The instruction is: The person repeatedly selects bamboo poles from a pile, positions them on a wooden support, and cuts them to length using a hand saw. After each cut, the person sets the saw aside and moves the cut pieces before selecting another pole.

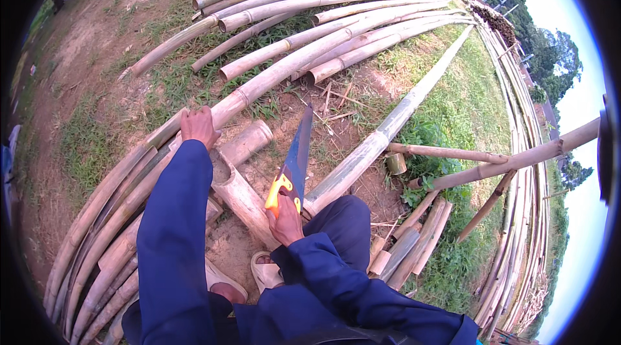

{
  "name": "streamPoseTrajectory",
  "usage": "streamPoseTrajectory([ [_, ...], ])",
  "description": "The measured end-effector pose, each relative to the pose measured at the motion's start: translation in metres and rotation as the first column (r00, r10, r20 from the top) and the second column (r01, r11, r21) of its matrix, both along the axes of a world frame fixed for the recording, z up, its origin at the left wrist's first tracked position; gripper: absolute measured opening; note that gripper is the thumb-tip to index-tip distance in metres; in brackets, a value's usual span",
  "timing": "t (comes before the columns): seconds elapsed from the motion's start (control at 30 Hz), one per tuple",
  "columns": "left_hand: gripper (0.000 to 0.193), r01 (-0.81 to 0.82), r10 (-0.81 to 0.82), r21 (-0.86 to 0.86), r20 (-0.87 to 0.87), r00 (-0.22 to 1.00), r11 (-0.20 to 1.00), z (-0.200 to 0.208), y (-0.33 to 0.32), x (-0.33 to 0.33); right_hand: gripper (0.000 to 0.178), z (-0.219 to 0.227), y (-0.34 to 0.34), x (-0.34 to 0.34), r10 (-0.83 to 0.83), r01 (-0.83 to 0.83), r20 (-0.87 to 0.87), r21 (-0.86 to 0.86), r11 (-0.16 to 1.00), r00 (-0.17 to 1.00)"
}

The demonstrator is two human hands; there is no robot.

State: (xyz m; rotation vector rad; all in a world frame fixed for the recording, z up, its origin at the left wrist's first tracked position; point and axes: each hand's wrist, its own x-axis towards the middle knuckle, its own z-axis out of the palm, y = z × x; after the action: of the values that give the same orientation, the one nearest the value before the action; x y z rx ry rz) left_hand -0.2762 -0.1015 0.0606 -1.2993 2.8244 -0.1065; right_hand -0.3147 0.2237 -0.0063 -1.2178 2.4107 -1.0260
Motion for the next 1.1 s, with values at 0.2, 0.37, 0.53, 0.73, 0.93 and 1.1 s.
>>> streamPoseTrajectory([
  [0.2, 0.060, 0.060, -0.048, 0.111, -0.106, 0.993, 0.992, 0.038, 0.020, 0.036, 0.058, -0.018, 0.005, -0.001, 0.104, -0.101, -0.068, 0.043, 0.994, 0.992],
  [0.37, 0.059, -0.014, 0.012, 0.204, 0.010, 1.000, 0.979, 0.097, 0.037, 0.141, 0.056, -0.023, 0.008, -0.001, 0.098, -0.096, -0.083, 0.027, 0.995, 0.992],
  [0.53, 0.061, -0.047, 0.043, 0.182, 0.026, 0.999, 0.982, 0.140, 0.047, 0.322, 0.056, -0.017, 0.007, -0.003, 0.094, -0.092, -0.017, 0.067, 0.993, 0.995],
  [0.73, 0.066, -0.267, 0.263, 0.034, 0.093, 0.960, 0.963, 0.153, 0.080, 0.485, 0.055, -0.012, 0.007, -0.010, 0.109, -0.111, 0.032, 0.061, 0.992, 0.994],
  [0.93, 0.070, -0.464, 0.462, -0.073, 0.313, 0.830, 0.883, 0.128, 0.047, 0.486, 0.054, -0.012, 0.005, -0.011, 0.162, -0.174, 0.096, 0.142, 0.974, 0.982],
  [1.1, 0.075, -0.501, 0.412, 0.054, 0.498, 0.763, 0.864, 0.080, 0.021, 0.472, 0.055, -0.012, 0.004, -0.010, 0.138, -0.156, 0.136, 0.133, 0.979, 0.981],
])
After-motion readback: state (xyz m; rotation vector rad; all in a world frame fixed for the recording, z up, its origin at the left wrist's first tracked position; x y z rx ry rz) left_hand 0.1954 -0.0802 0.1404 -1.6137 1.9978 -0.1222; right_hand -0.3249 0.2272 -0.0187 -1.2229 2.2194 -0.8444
